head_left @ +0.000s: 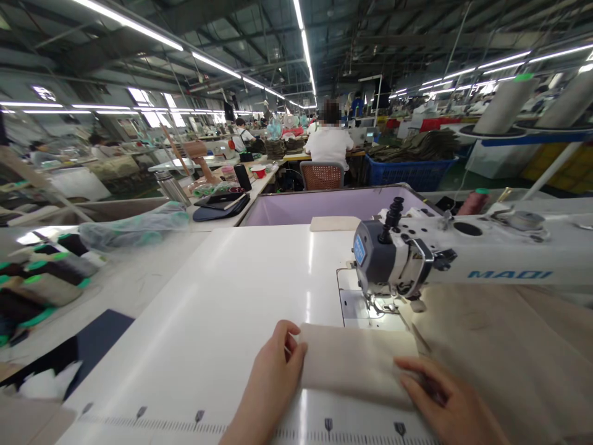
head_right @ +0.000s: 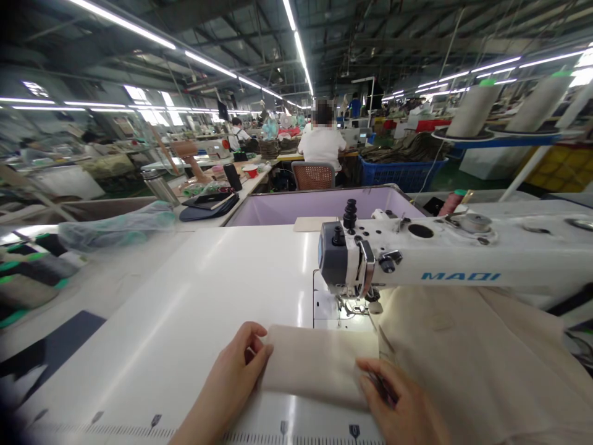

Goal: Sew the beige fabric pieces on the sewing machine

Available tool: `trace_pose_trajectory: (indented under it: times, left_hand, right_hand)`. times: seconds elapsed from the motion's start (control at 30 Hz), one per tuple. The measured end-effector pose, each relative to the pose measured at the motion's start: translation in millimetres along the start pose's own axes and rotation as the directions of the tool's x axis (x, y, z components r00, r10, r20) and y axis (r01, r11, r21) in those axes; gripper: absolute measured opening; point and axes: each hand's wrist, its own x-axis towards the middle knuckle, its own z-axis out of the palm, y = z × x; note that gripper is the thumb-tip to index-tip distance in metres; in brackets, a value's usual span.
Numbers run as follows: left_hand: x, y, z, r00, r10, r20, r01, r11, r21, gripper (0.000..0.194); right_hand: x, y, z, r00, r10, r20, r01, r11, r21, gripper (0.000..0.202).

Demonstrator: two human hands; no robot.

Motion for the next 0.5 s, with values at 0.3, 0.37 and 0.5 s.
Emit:
trace_pose_trajectory:
  times: [0.3, 0.37, 0.5]
  left_hand:
    - [0.4, 5.5, -3.5, 0.999, -0.008, 0.038, 0.007, 0.999, 0.034, 0.011]
    - [-1.0, 4.7, -4.5, 0.999, -0.004, 0.041, 0.002, 0.999, 0.032, 0.011]
    - [-2.5, 4.3, -6.8, 0.998, 0.004, 0.055, -0.006, 0.999, 0.035, 0.009]
  right_hand:
    - [-3.4, -5.6, -4.1, 1.000, 0.021, -0.015, -0.021, 1.000, 0.015, 0.031]
    - [-4.3, -5.5, -5.6, 1.000, 0.008, -0.011, -0.008, 1.000, 0.019, 0.030]
    - [-4.1, -5.9, -8.6, 1.000, -0.025, 0.000, 0.025, 0.999, 0.027, 0.029]
